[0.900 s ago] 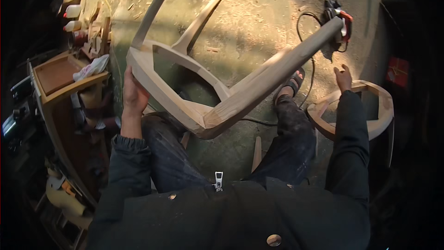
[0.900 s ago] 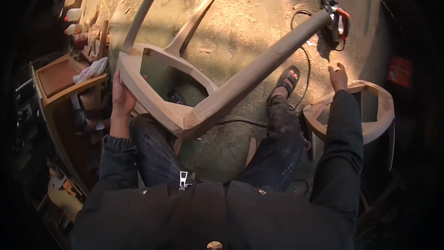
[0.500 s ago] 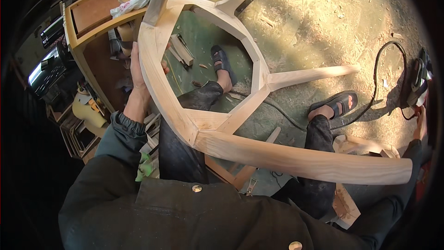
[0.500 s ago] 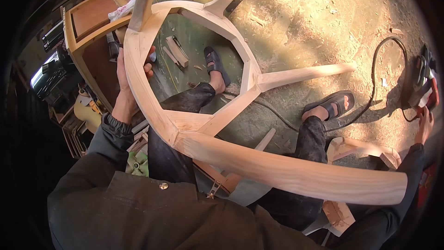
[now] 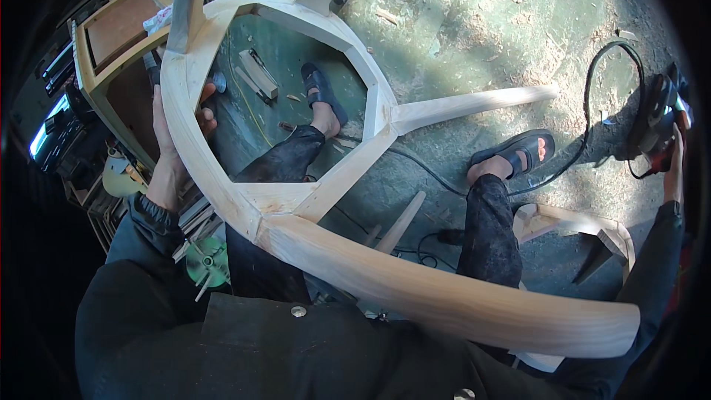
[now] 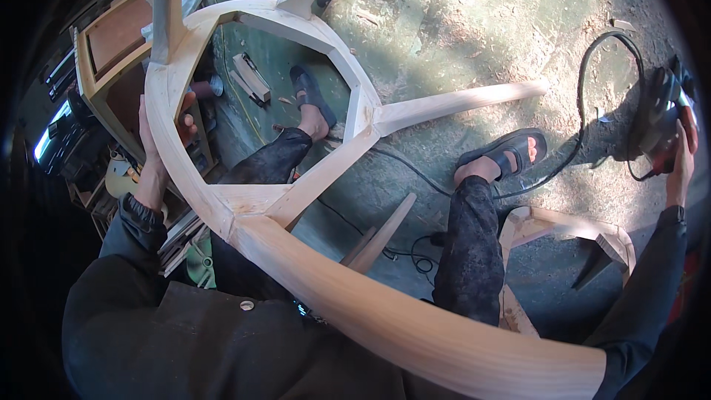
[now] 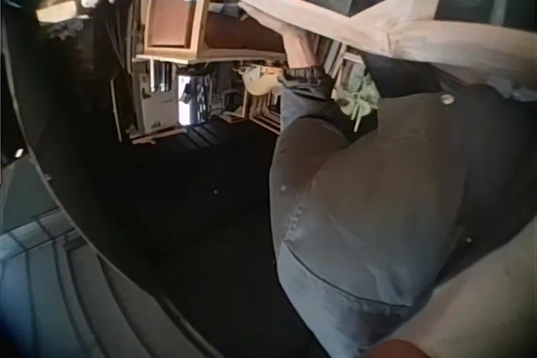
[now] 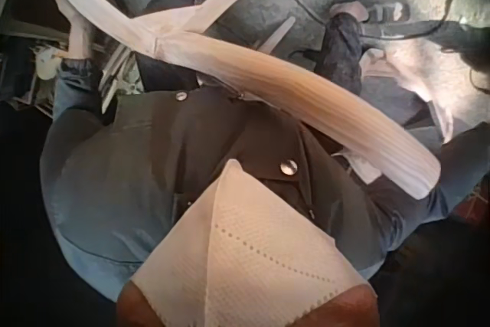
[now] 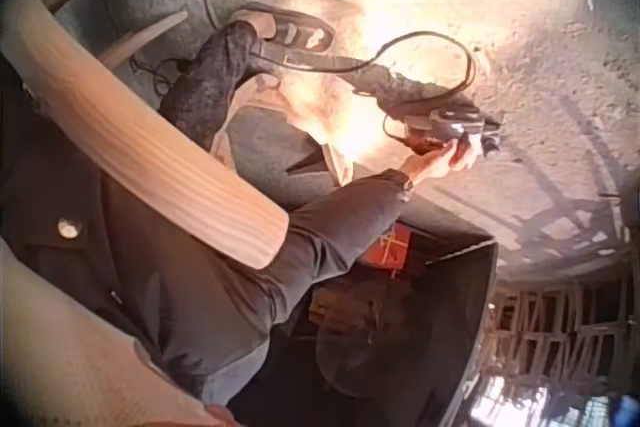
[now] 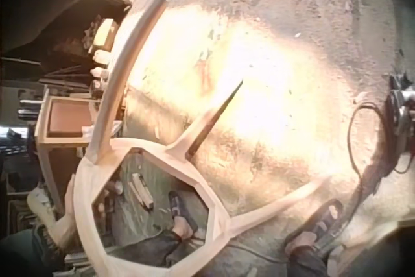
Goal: Manufacturing a wooden chair frame using an electric planer, hammer, chisel, and sandpaper.
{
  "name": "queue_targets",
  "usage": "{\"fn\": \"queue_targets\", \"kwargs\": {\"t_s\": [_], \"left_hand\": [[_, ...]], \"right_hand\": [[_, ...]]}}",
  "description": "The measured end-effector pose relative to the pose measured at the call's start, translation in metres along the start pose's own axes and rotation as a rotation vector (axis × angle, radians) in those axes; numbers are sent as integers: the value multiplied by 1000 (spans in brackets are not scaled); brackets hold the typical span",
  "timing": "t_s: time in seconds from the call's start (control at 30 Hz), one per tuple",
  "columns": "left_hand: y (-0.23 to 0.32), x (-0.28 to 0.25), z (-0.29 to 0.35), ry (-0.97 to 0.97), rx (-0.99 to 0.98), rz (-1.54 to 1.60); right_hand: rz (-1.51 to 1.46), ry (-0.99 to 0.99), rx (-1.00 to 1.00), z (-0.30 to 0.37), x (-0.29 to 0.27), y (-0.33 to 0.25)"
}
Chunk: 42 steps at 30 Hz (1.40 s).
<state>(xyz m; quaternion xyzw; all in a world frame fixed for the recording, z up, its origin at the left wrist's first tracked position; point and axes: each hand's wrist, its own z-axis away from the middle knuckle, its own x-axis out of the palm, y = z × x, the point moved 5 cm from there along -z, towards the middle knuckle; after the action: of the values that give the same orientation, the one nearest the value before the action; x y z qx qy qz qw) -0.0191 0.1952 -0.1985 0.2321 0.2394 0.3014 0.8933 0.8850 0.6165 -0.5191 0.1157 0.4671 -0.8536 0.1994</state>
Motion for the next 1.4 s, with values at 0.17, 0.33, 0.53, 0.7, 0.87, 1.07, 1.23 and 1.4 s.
{"fn": "queue_targets", "kwargs": {"t_s": [0.17, 0.33, 0.53, 0.7, 0.87, 1.07, 1.23, 1.4], "left_hand": [[13, -38, 10, 50, 50, -112], [3, -31, 0, -158, 44, 58], [-6, -25, -6, -407, 125, 304], [0, -16, -36, -606, 263, 446], [-27, -26, 4, -630, -111, 888], [-44, -38, 0, -771, 30, 804], [-58, -44, -20, -766, -22, 817], [-55, -42, -47, -568, -89, 682]], "right_hand": [[-379, 101, 261, 92, 134, -32], [-705, 2, 219, 246, 155, -49], [-637, 322, 377, 469, 206, -168], [-527, 506, 188, 624, 202, -223], [-300, 520, -121, 773, 235, -287], [-452, 145, -91, 842, 322, -335], [-281, 6, -50, 823, 417, -343], [-139, -79, -68, 799, 447, -339]]}}
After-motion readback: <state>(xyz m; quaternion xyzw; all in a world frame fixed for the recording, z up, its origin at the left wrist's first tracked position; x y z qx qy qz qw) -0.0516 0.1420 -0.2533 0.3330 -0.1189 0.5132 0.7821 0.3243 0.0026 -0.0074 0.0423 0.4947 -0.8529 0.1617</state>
